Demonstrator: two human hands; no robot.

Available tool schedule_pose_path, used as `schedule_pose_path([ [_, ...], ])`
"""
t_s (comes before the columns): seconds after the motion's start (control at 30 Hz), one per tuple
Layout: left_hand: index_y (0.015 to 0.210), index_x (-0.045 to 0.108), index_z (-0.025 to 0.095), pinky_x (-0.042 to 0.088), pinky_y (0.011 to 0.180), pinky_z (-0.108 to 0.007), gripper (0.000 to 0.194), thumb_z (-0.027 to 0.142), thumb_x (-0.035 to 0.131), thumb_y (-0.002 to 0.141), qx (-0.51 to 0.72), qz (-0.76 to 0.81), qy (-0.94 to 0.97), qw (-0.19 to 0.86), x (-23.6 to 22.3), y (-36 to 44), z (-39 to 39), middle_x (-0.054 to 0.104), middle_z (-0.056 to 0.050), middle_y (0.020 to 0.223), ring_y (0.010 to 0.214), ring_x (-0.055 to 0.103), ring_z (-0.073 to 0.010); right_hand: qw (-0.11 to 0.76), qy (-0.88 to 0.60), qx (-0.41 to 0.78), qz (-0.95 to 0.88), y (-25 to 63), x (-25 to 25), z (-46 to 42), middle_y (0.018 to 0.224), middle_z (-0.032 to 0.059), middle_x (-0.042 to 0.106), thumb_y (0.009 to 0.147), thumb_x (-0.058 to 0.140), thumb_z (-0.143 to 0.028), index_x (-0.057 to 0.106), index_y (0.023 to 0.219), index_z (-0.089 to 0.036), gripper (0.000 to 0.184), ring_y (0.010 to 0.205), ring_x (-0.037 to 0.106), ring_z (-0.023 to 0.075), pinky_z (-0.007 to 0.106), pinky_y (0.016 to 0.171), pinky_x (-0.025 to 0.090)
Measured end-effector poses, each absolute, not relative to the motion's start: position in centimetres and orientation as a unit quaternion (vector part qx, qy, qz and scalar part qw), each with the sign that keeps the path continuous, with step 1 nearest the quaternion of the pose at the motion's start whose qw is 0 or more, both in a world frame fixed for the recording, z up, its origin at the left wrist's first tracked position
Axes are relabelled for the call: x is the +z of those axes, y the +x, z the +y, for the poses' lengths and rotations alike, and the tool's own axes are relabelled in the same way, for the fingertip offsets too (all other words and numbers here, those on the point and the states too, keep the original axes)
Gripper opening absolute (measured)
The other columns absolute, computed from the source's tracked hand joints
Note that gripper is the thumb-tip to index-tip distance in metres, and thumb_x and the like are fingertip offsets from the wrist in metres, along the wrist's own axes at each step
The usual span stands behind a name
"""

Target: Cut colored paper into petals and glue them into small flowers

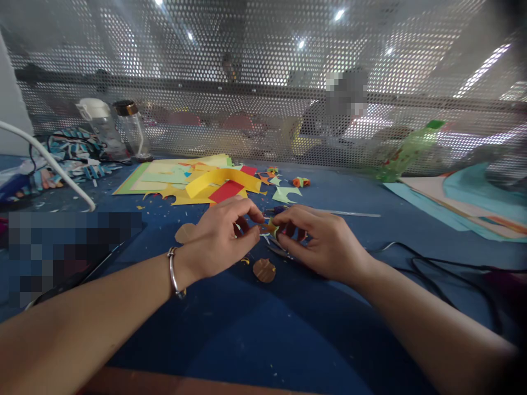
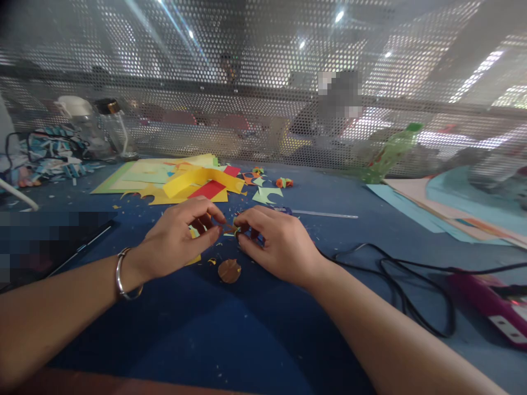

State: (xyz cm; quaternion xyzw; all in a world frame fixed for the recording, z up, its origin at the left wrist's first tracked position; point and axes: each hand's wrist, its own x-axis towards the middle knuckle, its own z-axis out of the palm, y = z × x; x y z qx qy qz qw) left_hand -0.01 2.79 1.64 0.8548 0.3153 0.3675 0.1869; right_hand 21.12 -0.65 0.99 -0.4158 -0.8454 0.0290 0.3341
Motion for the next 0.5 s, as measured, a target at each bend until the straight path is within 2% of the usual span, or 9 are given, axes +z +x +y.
schedule_pose_path([
  [0.3,0.089,0.065,0.017,0.052,0.067,-0.026,0.010,0.013,0.062,0.080,0.357,0.308,0.863,0.180,1.46,0.04,2.92,0.065,-0.001,0.082,0.067,0.061,-0.0103,0.330,-0.414,0.024,-0.848,21.08,1.08,-0.63,0.088,0.0027,0.069,0.085,0.058,-0.013,0.063,0.096,-0.020,0.014,0.068,0.062,0.0120,0.025,0.065,0.050],
  [0.5,0.090,0.064,0.018,0.052,0.064,-0.025,0.012,0.013,0.063,0.080,0.362,0.311,0.860,0.182,1.45,0.01,2.85,0.066,0.000,0.083,0.065,0.061,-0.0100,0.332,-0.412,0.023,-0.848,21.03,1.05,-0.66,0.087,0.0025,0.069,0.085,0.058,-0.014,0.062,0.096,-0.021,0.014,0.067,0.063,0.0124,0.026,0.065,0.050],
])
